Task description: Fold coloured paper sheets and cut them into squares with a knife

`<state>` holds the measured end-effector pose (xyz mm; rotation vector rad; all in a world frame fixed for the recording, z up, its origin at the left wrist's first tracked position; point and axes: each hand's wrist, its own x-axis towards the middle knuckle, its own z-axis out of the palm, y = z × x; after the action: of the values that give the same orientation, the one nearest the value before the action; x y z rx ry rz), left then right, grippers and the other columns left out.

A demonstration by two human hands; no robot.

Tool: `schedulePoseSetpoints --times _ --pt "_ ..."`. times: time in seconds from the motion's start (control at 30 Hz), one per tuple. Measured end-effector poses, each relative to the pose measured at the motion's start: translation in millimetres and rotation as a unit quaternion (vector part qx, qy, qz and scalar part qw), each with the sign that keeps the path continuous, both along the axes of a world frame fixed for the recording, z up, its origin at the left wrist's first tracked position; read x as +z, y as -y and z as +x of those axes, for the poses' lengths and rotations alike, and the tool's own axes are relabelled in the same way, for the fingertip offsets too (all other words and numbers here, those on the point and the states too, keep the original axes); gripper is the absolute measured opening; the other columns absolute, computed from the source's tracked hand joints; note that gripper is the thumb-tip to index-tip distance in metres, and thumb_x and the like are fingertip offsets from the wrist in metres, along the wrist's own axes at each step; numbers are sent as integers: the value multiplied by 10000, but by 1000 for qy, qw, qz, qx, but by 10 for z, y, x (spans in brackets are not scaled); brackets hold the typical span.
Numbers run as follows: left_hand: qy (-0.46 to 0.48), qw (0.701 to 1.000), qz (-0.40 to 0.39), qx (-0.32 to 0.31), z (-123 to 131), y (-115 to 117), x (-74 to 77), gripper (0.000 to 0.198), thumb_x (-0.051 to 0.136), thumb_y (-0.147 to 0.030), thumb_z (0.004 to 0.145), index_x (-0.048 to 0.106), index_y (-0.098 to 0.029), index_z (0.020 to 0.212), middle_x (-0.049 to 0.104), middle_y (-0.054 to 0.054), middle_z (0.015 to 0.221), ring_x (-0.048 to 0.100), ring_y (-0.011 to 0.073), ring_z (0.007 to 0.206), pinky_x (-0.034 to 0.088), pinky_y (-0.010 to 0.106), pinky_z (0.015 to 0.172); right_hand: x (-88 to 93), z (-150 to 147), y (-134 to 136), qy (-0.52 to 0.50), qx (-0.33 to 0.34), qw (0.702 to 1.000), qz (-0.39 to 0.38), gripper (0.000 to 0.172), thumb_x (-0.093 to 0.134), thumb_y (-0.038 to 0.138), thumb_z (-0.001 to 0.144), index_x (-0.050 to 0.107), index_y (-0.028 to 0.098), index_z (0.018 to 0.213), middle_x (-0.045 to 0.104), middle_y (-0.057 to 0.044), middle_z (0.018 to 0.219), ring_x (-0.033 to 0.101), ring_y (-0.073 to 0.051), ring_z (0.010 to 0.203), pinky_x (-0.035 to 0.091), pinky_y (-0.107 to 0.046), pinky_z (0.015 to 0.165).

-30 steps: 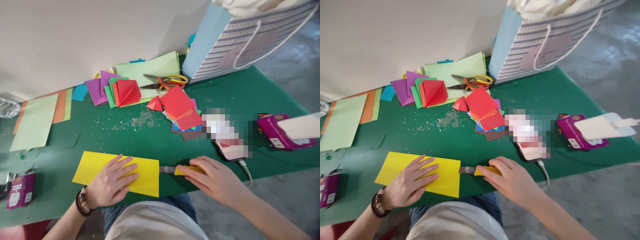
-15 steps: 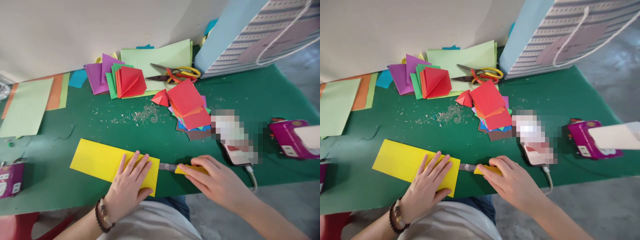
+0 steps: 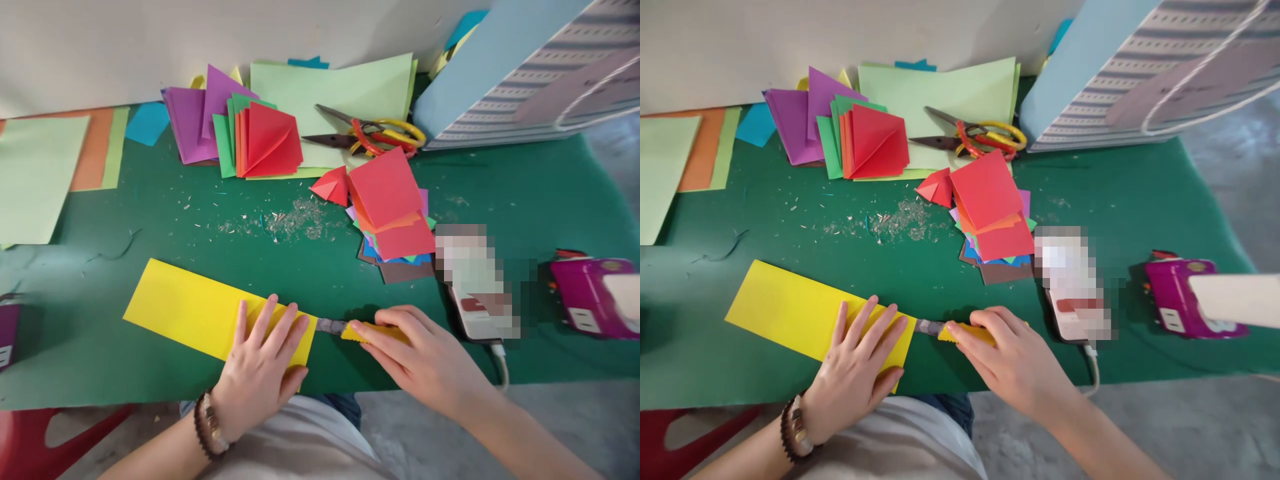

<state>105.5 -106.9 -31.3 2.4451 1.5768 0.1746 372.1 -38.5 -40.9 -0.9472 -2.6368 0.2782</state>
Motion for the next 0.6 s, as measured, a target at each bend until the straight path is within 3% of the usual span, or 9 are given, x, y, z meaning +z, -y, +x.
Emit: schedulePoseSetpoints --times 0.6 --pt "12 1000 -4 3 -21 23 -16 539 488 -441 956 452 -220 1446 535 77 1387 356 365 1361 127 644 1171 12 61 -14 -2 -10 1000 6 261 617 135 884 671 180 1135 564 -86 940 558 -207 857 529 -351 710"
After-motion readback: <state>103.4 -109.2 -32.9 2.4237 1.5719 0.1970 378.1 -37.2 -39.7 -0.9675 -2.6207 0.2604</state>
